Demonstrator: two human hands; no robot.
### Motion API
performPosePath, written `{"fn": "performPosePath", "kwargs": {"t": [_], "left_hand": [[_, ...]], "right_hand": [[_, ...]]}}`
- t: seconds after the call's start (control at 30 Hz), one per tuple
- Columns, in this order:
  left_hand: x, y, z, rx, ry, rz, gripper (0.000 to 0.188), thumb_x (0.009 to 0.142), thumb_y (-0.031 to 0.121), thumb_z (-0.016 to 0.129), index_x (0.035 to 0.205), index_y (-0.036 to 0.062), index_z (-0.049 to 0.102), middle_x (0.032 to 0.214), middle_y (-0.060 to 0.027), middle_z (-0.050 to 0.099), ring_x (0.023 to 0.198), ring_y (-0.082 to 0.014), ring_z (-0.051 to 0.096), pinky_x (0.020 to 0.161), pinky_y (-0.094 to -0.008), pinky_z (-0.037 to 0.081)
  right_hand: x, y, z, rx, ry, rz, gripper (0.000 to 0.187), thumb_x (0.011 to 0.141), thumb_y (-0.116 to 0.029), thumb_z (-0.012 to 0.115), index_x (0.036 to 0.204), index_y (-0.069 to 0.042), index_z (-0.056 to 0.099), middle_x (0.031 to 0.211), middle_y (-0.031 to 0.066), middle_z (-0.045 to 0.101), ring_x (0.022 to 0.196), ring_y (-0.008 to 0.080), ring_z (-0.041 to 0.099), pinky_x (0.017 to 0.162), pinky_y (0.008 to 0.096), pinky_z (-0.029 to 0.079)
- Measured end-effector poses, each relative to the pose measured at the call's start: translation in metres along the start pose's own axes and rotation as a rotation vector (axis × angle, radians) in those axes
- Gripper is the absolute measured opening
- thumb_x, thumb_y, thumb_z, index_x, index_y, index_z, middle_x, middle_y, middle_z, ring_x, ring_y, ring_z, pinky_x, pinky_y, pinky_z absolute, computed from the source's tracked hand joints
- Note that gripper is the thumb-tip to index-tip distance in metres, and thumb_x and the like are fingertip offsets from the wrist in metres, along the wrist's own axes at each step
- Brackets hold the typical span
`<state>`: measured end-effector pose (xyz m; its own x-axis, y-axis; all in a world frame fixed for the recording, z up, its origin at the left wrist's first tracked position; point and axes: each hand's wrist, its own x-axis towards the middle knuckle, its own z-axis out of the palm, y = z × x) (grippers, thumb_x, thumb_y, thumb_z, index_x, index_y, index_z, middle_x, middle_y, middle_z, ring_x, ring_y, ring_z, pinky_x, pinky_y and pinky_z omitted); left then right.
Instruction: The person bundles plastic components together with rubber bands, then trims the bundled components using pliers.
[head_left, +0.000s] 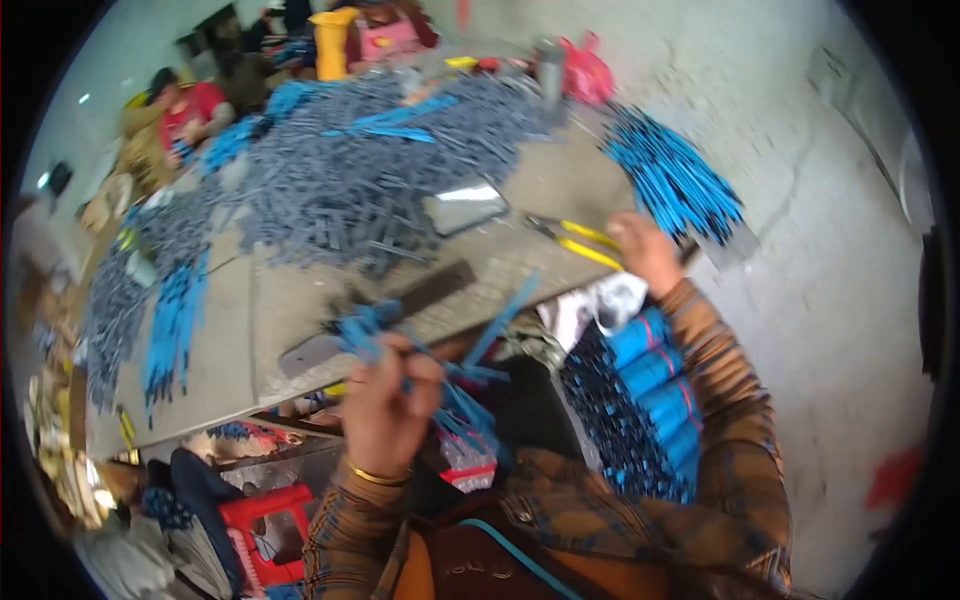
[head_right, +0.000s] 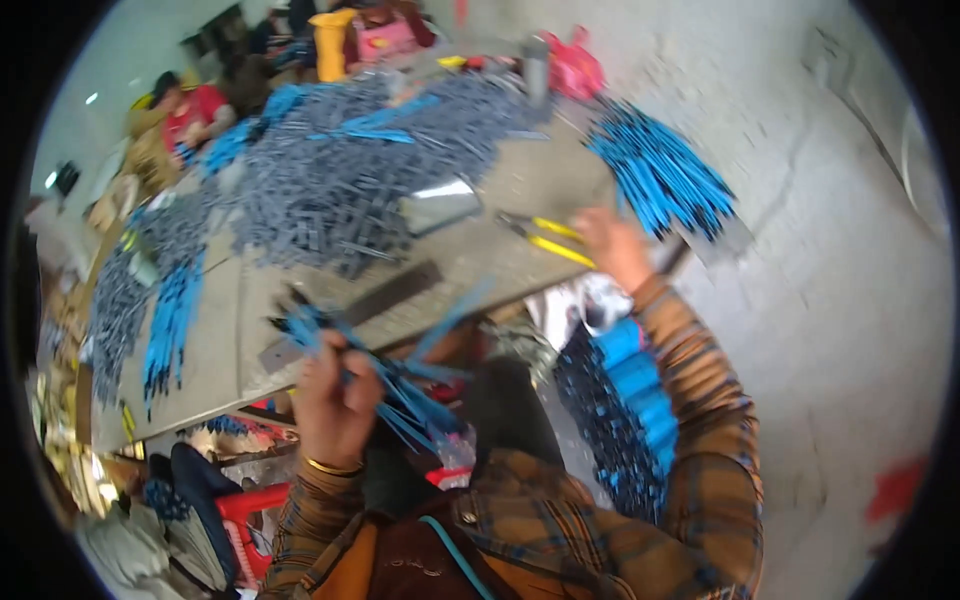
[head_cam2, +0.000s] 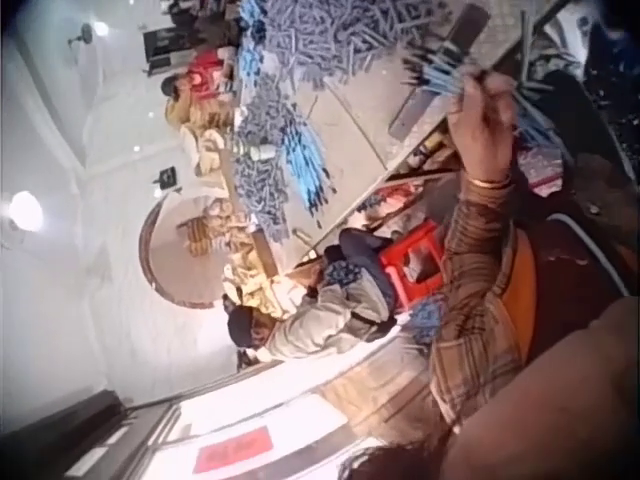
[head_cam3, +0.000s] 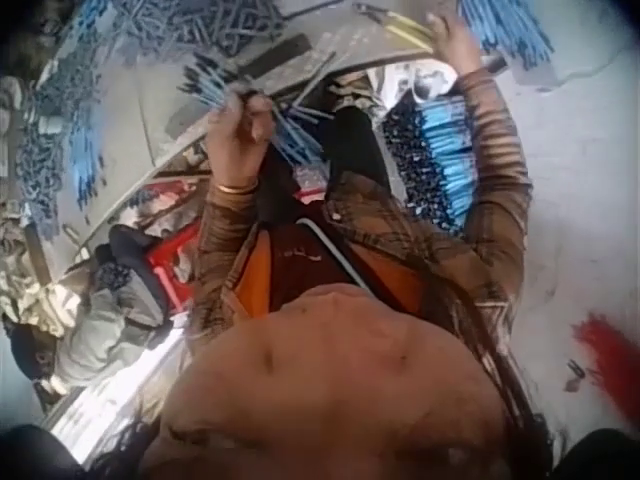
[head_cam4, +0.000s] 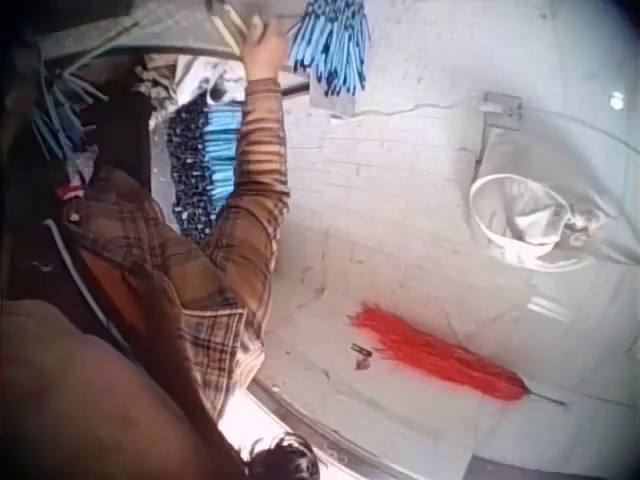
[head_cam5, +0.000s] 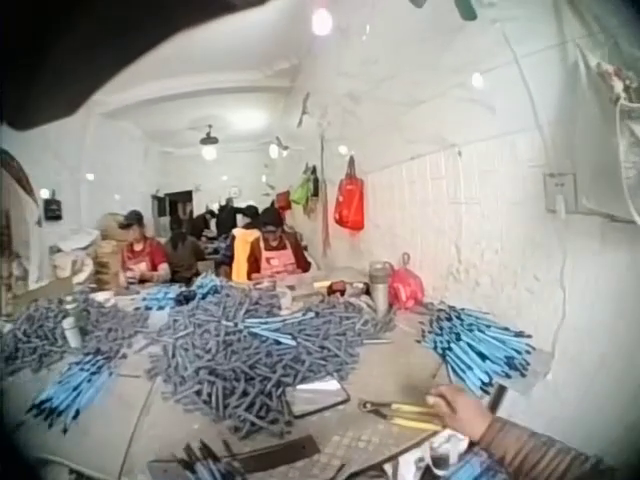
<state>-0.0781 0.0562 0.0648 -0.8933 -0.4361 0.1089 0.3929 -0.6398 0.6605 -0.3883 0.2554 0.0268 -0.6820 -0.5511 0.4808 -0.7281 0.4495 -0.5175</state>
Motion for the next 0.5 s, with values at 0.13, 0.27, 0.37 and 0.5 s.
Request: {"fn": "performPosePath", "kwargs": {"t": [0.13,0.27,0.37,0.5], "left_hand": [[-0.003,-0.004,-0.006,0.08,-0.123,-0.124,0.015,0.089,0.015,0.048,0.1,0.0057,0.052,0.092,-0.0169,0.062,0.062,-0.0147,0.055,0.056,-0.0244,0.042],[-0.004,0.001,-0.01,0.171,-0.199,-0.347,0.022,0.089,0.015,0.048,0.108,0.0035,0.052,0.095,-0.0163,0.062,0.076,-0.0202,0.061,0.067,-0.0275,0.047],[-0.007,0.007,-0.013,0.154,-0.209,-0.362,0.031,0.089,0.016,0.048,0.117,0.002,0.048,0.104,-0.0162,0.059,0.094,-0.0241,0.059,0.082,-0.0318,0.046],[-0.003,0.001,-0.016,0.158,-0.213,-0.3,0.035,0.089,0.016,0.049,0.121,0.001,0.045,0.114,-0.0168,0.054,0.105,-0.0255,0.054,0.091,-0.035,0.041]], "right_hand": [[0.049,0.091,-0.021,-0.773,-0.101,0.293,0.031,0.083,-0.03,0.051,0.1,-0.004,0.052,0.099,0.0187,0.057,0.088,0.0343,0.057,0.073,0.0433,0.047],[0.069,0.155,-0.007,-0.918,-0.179,0.393,0.028,0.085,-0.029,0.046,0.102,-0.007,0.05,0.096,0.018,0.059,0.083,0.0345,0.06,0.069,0.0468,0.048],[0.078,0.149,-0.009,-0.796,0.015,0.394,0.032,0.084,-0.032,0.046,0.097,-0.003,0.052,0.093,0.0205,0.059,0.081,0.0363,0.059,0.067,0.0456,0.047],[0.09,0.13,-0.024,-0.502,0.18,0.28,0.033,0.084,-0.032,0.049,0.092,0.0,0.053,0.086,0.021,0.06,0.08,0.0357,0.06,0.066,0.0437,0.046]]}}
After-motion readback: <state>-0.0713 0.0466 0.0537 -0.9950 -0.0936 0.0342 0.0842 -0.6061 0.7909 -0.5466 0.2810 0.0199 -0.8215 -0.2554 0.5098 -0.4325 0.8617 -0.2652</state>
